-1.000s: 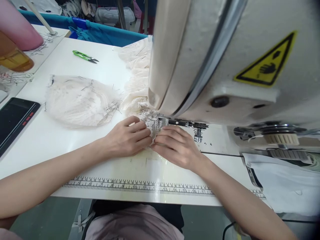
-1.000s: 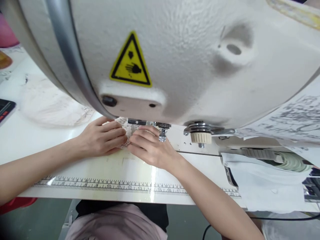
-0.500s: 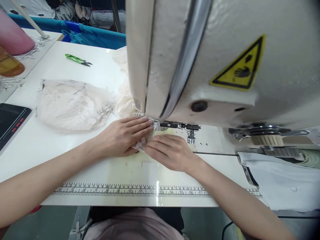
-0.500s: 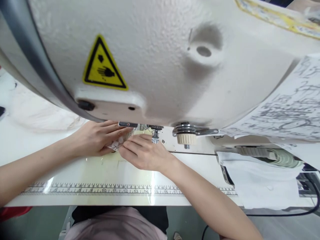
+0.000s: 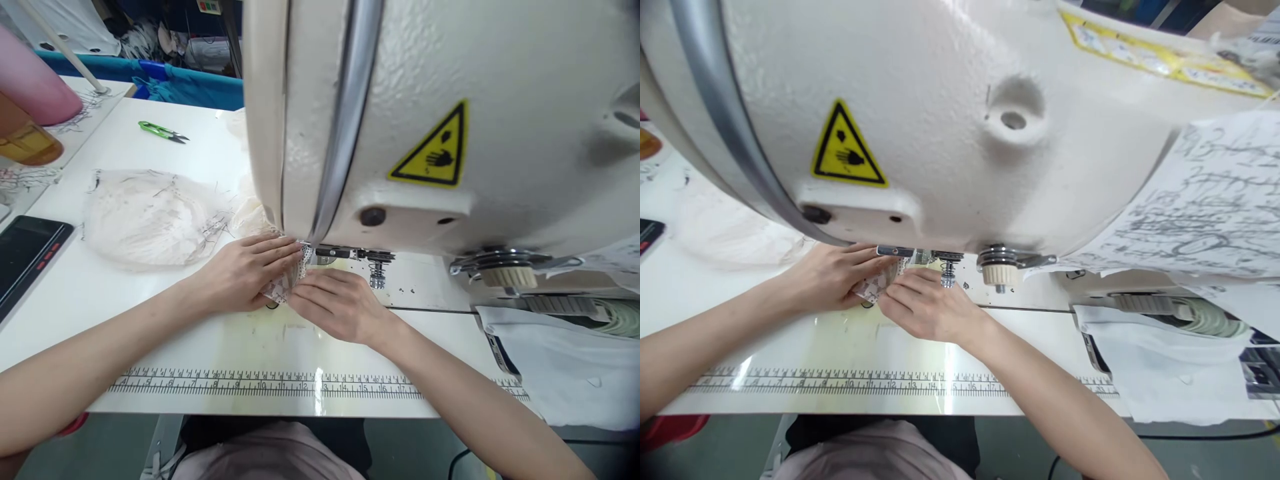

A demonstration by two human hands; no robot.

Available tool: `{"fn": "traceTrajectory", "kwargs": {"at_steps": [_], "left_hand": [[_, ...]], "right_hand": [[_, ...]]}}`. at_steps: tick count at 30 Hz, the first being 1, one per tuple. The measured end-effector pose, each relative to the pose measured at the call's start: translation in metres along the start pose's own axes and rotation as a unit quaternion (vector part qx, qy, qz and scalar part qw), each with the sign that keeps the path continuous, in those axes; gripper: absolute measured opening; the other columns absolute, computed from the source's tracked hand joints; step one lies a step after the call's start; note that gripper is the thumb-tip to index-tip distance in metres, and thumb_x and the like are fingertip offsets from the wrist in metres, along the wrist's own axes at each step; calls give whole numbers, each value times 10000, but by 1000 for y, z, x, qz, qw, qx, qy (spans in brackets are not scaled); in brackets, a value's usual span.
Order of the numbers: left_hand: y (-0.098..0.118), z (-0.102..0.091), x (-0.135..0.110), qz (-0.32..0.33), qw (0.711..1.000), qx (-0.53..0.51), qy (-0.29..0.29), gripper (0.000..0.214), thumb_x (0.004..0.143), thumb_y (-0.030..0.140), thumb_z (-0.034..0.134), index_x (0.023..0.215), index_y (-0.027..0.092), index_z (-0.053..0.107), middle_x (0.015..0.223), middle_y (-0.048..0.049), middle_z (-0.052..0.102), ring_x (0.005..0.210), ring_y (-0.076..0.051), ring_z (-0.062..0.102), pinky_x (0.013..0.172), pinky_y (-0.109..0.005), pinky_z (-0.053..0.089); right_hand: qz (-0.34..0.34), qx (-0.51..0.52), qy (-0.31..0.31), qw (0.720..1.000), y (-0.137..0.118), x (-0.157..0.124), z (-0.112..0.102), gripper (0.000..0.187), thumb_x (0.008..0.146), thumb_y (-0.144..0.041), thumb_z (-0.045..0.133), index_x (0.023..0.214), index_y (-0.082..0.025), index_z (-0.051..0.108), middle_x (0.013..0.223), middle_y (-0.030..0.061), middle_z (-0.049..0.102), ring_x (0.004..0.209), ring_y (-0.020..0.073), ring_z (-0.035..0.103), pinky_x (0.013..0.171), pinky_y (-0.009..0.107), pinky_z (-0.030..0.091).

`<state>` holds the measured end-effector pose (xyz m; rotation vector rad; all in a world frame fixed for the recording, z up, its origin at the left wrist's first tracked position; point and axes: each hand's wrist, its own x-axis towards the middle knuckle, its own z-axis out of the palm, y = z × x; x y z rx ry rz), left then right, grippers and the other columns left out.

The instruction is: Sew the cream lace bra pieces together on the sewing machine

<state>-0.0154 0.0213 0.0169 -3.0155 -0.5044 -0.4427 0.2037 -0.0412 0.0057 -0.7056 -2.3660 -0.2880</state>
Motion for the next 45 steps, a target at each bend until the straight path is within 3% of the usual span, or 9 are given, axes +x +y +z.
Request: {"fn": "traceTrajectory", "kwargs": {"at_steps": [7,15,22,29,38,41,45], "left_hand": [[4,2,2,-11,1000,21,10,479,839,214,441,1270,55,577,1266,-151,655,1240,-269,588,1059,-419,491],[8,4,2,-29,999,33,13,467,893,295,435,1269,58,577,1253,-175,657,1221,-288,601,1031,-420,508],[9,6,1,-26,998,48,10,477,901,330,444,1263,48,572,1269,-190,643,1225,-302,596,1019,-430,514],[10,6,1,-24,999,46,11,459,907,321,446,1265,62,573,1268,-184,645,1220,-302,597,1020,-437,508],[8,7,-1,-23,999,42,-8,513,855,289,509,1322,80,538,1354,-200,580,1279,-337,545,1033,-482,498],[9,5,0,-2,999,44,9,451,897,239,486,1317,85,544,1341,-183,595,1281,-308,548,1047,-459,497],[12,4,3,61,995,44,69,285,957,127,441,1173,120,626,1243,-106,675,1206,-204,616,1057,-352,508]], "right_hand": [[15,-15,-25,999,2,-5,-1,128,875,-78,596,886,-187,663,829,-57,732,827,101,653,802,244,547],[75,16,-91,993,2,-14,-4,182,908,-83,543,944,-215,662,890,3,707,911,122,628,796,251,516],[92,11,-96,991,7,-15,-6,186,939,-123,522,975,-234,665,896,9,698,891,125,620,819,276,520],[67,-38,-107,991,15,-12,-12,238,956,-80,444,962,-216,640,866,7,696,866,111,602,763,250,486],[78,-102,-80,988,16,-7,-21,151,867,-77,604,942,-204,632,895,-46,723,745,89,616,620,267,412],[83,-71,-93,990,18,-7,-22,179,870,-70,597,993,-195,631,930,-37,725,792,91,648,658,254,463],[81,-13,-103,991,18,-10,-21,210,893,-47,549,1012,-191,644,969,-3,733,913,110,675,793,255,534]]}}
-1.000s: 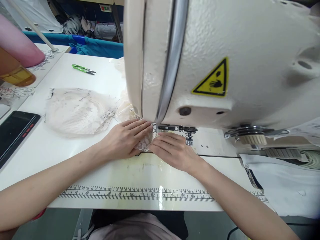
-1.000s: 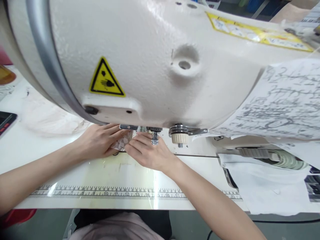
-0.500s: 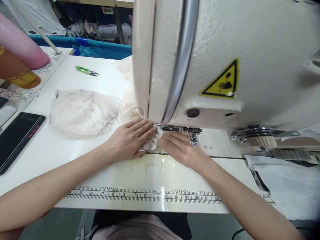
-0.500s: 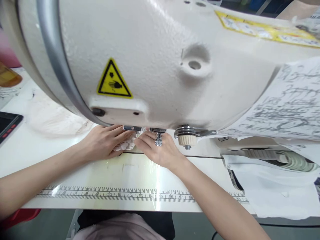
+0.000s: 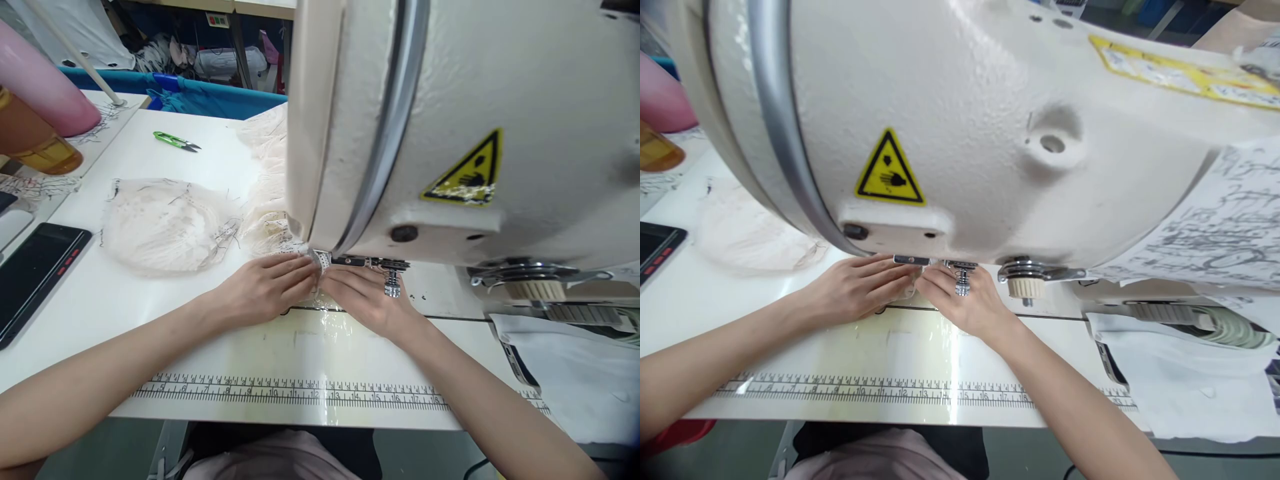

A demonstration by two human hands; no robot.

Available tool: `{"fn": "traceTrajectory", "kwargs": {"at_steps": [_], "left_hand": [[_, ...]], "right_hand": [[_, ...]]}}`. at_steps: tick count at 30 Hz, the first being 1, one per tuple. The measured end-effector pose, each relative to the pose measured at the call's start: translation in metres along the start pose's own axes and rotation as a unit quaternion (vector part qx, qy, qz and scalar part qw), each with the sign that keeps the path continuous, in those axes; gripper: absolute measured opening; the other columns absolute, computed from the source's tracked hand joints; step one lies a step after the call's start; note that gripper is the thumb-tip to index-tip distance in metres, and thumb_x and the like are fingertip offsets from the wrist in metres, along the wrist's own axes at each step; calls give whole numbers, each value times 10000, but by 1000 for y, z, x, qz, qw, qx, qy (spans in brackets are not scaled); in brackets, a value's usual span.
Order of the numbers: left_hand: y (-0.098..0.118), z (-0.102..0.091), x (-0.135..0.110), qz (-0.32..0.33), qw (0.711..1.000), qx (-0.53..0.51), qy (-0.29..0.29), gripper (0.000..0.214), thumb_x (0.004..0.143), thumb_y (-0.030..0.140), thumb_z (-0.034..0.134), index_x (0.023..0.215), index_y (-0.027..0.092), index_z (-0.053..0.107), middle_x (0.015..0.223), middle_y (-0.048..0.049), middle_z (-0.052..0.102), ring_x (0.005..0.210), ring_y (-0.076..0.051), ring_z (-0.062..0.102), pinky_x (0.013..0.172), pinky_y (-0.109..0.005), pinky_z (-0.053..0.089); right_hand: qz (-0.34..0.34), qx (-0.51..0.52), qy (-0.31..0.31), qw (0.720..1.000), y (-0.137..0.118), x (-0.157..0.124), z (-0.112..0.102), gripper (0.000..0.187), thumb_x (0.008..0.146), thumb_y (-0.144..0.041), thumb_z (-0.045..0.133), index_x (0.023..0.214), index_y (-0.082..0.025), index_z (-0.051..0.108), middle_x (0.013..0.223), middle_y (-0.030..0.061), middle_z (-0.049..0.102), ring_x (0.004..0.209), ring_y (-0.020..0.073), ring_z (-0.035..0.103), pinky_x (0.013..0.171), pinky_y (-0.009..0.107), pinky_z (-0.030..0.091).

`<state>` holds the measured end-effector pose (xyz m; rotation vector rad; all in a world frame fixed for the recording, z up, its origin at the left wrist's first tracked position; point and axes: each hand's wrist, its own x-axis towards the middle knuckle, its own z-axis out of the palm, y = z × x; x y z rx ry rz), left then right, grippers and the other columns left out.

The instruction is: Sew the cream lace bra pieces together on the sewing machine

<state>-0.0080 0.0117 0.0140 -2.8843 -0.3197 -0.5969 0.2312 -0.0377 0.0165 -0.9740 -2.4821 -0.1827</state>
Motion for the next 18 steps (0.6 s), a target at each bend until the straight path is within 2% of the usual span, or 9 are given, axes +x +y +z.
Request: {"fn": "traceTrajectory", "kwargs": {"at_steps": [4,8,12,18], "left_hand": [[1,-1,2,4,1000,11,26,224,964,120,452,1043,114,662,1169,-101,710,1094,-198,681,978,-327,569],[1,-1,3,-23,999,10,21,212,964,128,454,981,102,664,1156,-106,715,1072,-207,691,934,-317,593],[0,-1,3,-43,999,5,15,209,963,132,453,963,116,661,1165,-110,710,1082,-203,686,925,-307,595],[-1,1,3,-63,998,-2,14,203,958,126,451,993,110,651,1162,-120,710,1104,-220,674,942,-323,585]], "right_hand": [[-15,21,4,1000,-3,-3,6,238,903,-25,532,1049,-173,648,1075,19,735,1040,125,665,871,275,543],[5,9,26,1000,-7,-4,14,262,877,8,553,1029,-181,650,1073,-19,740,1058,103,662,868,253,517],[15,-3,27,1000,-8,-4,18,276,878,15,533,999,-199,658,1078,-42,738,1044,88,660,857,246,515],[31,14,5,999,-5,-2,19,291,891,-20,532,1030,-229,681,1074,-2,737,1009,124,669,831,267,555]]}}
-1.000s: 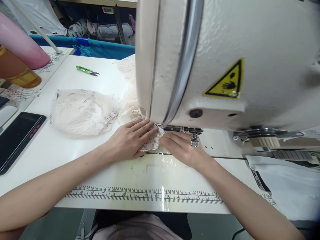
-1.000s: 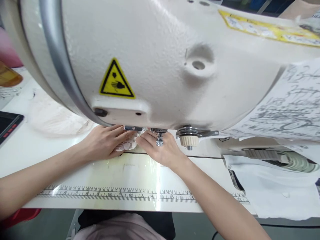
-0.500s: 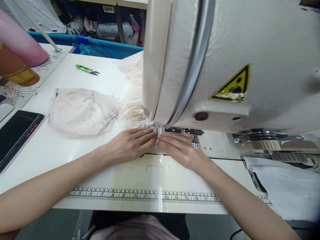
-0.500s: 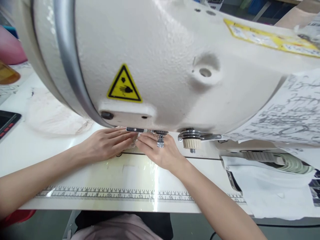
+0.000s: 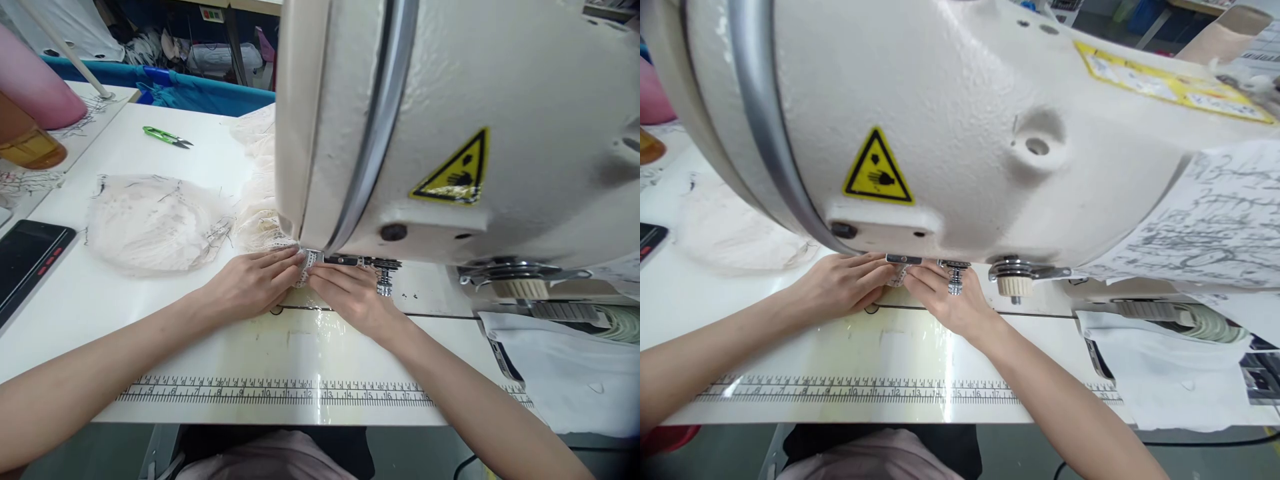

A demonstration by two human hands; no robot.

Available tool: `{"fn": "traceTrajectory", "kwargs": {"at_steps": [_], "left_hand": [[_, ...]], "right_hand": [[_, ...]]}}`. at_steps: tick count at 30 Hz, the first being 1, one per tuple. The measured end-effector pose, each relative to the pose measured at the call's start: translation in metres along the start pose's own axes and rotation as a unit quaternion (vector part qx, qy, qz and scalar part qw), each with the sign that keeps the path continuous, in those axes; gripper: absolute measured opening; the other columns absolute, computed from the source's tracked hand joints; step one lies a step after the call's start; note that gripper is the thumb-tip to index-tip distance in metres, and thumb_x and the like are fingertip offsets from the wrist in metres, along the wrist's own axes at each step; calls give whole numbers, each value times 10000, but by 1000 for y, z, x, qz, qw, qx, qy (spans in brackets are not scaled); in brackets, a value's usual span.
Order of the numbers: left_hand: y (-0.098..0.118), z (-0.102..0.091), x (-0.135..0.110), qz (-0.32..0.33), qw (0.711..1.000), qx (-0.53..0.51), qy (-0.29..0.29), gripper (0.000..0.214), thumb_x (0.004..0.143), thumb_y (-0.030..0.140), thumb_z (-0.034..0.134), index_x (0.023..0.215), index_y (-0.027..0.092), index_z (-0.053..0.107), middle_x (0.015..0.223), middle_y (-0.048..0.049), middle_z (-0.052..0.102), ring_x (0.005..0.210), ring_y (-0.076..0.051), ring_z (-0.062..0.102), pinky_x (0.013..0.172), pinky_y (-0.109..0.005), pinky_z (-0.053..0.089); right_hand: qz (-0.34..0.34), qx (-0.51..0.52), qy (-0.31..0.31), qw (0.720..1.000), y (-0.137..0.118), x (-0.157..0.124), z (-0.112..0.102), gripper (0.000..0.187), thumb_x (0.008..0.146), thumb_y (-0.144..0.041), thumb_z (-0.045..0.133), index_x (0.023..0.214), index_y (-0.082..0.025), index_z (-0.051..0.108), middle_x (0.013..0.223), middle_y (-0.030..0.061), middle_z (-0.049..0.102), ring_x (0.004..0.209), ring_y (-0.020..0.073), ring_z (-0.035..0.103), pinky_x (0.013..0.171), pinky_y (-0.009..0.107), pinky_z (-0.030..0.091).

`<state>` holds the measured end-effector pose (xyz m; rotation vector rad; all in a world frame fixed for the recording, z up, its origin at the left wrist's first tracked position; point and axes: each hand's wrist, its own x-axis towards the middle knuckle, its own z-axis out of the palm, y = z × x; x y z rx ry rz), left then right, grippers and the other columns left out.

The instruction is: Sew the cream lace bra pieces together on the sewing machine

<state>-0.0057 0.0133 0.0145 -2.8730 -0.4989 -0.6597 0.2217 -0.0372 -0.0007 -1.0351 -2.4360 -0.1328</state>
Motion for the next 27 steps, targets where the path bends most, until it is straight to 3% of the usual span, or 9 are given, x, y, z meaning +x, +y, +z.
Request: {"fn": "traceTrajectory", "kwargs": {"at_steps": [8,15,19,27], "left_hand": [[1,3,-1,-16,1000,3,-10,218,957,141,442,1055,73,625,1173,-150,701,1130,-250,658,960,-345,571],[1,3,0,-34,999,2,-21,236,956,153,430,1082,97,621,1206,-142,688,1162,-248,643,984,-367,557],[0,4,-1,-15,1000,19,-17,298,958,163,428,1172,79,617,1212,-145,685,1137,-264,656,975,-386,561],[-1,5,-4,-7,999,35,-14,330,970,178,430,1218,108,636,1191,-134,696,1140,-262,656,976,-397,558]], "right_hand": [[30,27,12,999,5,-5,8,253,890,-56,568,1045,-213,690,1081,22,730,977,126,677,821,238,549],[81,49,9,995,4,1,3,204,917,-109,560,1017,-222,697,1058,7,734,913,111,677,857,233,529],[95,73,27,992,5,3,4,165,937,-154,550,971,-212,701,978,-1,744,864,110,679,835,228,530],[184,129,-2,975,5,5,4,225,973,-321,504,1028,-249,709,832,-19,732,759,118,672,748,245,534]]}}
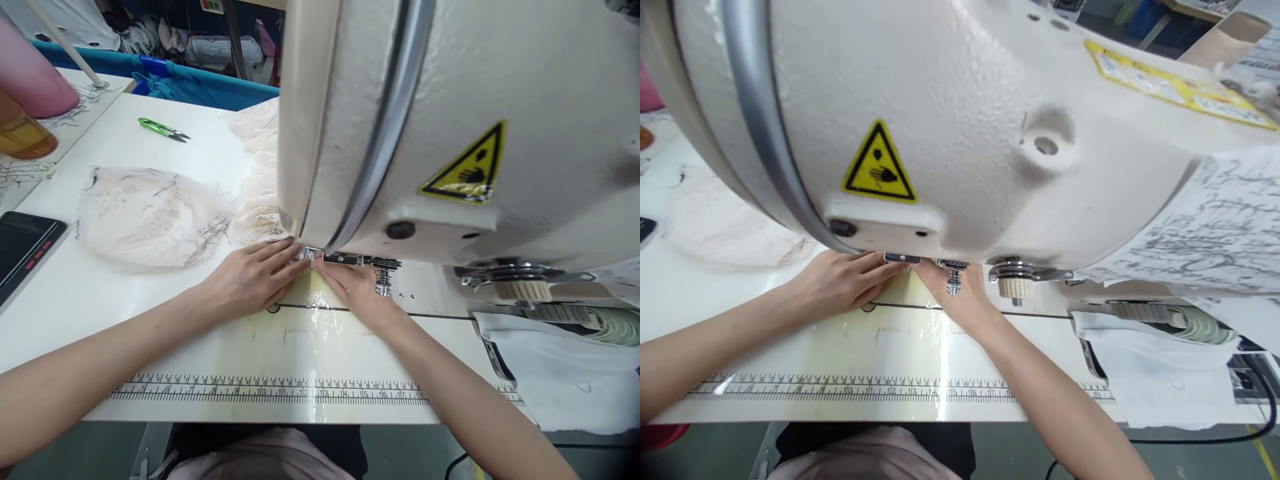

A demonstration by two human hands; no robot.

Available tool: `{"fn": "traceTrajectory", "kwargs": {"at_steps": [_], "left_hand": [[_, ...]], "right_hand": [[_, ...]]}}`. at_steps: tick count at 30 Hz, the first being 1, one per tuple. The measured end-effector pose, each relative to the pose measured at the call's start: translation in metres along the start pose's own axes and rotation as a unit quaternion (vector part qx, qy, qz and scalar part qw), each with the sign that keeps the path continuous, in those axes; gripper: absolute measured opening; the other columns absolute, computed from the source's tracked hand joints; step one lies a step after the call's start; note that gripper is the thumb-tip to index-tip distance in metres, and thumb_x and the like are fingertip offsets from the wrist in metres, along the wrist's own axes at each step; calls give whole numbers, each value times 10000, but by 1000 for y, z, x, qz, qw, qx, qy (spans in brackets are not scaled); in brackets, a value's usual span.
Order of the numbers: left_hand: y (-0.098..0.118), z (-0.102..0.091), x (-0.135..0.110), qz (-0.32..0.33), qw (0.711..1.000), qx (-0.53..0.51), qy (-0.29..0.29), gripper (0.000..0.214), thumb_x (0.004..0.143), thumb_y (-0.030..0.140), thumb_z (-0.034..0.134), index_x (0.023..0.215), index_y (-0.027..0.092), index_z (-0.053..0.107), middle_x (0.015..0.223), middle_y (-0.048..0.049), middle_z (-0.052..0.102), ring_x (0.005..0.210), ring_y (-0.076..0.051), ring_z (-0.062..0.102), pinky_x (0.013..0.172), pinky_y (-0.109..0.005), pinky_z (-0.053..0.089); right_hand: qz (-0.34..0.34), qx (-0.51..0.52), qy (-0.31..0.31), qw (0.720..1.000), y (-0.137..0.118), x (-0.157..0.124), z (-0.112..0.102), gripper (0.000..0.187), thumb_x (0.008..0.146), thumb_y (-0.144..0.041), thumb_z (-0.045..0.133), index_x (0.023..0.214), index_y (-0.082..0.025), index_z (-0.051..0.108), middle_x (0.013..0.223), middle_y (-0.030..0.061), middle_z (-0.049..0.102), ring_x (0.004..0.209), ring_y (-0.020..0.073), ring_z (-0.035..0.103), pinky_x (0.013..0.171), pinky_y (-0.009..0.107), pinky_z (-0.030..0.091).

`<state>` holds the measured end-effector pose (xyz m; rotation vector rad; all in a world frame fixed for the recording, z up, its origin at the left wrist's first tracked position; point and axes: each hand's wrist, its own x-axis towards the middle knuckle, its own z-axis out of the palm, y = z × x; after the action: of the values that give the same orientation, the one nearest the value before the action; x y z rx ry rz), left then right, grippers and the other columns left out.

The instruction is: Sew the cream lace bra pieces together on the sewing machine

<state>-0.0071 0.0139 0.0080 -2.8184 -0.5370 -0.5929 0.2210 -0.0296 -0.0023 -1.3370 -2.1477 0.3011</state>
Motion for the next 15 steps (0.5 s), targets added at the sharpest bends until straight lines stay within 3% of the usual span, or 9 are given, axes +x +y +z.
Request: {"fn": "traceTrajectory", "kwargs": {"at_steps": [5,12,15], "left_hand": [[0,-1,1,1,1000,4,-7,334,969,185,430,1219,104,638,1168,-142,704,1136,-266,658,962,-402,563],[1,-1,4,-11,1000,6,-10,344,977,202,415,1217,99,639,1155,-142,707,1168,-274,638,971,-393,551],[1,1,3,-23,1000,-3,-8,342,978,216,420,1214,104,641,1134,-139,712,1186,-274,626,978,-386,541]], "right_hand": [[30,10,13,999,-1,1,0,276,964,-401,505,1080,-261,712,943,14,746,887,174,688,786,304,544],[49,-63,4,997,17,-8,8,237,960,-347,536,1054,-247,730,861,-7,752,647,128,637,612,256,452],[40,-75,17,996,21,-11,12,228,964,-304,525,1039,-248,733,858,-10,750,635,121,620,629,253,440]]}}
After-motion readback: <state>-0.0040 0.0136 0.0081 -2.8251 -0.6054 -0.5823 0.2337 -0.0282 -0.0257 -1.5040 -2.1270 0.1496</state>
